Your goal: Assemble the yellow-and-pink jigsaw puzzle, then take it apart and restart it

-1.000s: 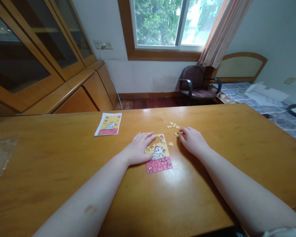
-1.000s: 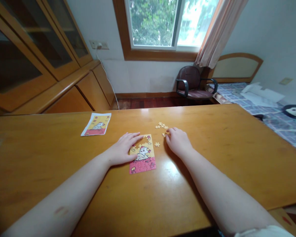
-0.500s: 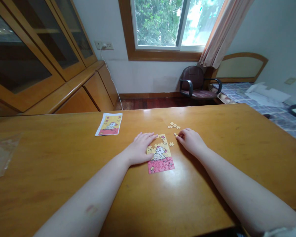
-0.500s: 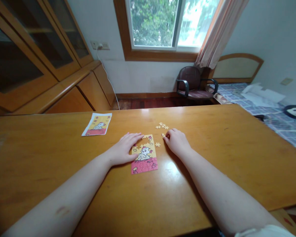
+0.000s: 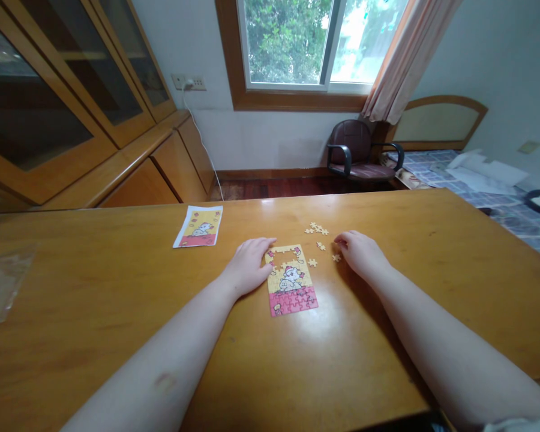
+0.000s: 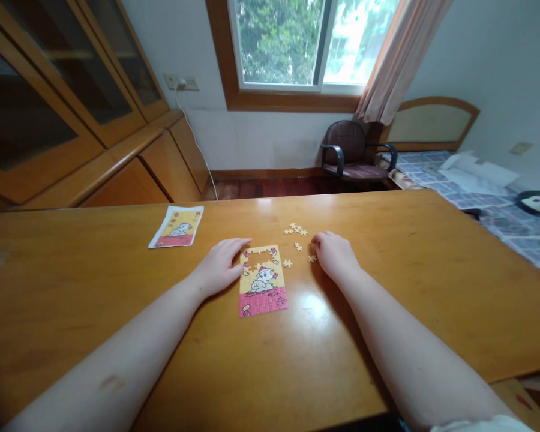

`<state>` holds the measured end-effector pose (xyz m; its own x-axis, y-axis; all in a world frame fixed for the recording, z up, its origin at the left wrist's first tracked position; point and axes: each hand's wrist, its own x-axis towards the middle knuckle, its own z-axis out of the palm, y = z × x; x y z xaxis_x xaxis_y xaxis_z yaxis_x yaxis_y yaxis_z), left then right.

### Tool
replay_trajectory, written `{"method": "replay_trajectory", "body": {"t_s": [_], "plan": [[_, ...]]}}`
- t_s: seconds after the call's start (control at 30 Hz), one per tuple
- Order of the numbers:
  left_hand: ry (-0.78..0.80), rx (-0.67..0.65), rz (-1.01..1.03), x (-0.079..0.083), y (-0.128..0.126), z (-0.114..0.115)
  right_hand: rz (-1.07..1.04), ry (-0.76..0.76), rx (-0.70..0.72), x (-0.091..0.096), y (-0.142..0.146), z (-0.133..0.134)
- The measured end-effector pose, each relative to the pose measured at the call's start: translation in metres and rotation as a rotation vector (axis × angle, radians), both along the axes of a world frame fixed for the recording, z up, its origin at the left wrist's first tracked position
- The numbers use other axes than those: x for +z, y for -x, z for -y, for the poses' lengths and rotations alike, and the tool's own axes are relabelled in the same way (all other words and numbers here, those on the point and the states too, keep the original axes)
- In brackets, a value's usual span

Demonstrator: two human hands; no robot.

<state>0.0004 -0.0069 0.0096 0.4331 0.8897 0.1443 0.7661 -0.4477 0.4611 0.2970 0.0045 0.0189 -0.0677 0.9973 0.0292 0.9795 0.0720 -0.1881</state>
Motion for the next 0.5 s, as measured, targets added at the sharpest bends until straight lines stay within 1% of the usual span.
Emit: {"method": "replay_trajectory", "body": {"t_s": [0.07, 0.23, 0.37, 0.5], "plan": [[-0.006, 0.039, 0.002, -0.001, 0.000, -0.001, -0.029, 0.047, 0.005, 0.002, -0.006, -0.001], [-0.022, 0.121, 0.008, -0.004, 0.000, -0.004, -0.114, 0.227, 0.095, 0.002, -0.016, -0.003], [-0.025, 0.119, 0.028, -0.005, 0.000, -0.004, -0.134, 0.224, 0.079, -0.002, -0.018, -0.005], [-0.028, 0.118, 0.038, -0.006, 0.001, -0.004, -0.195, 0.263, 0.127, -0.004, -0.016, -0.005]]}}
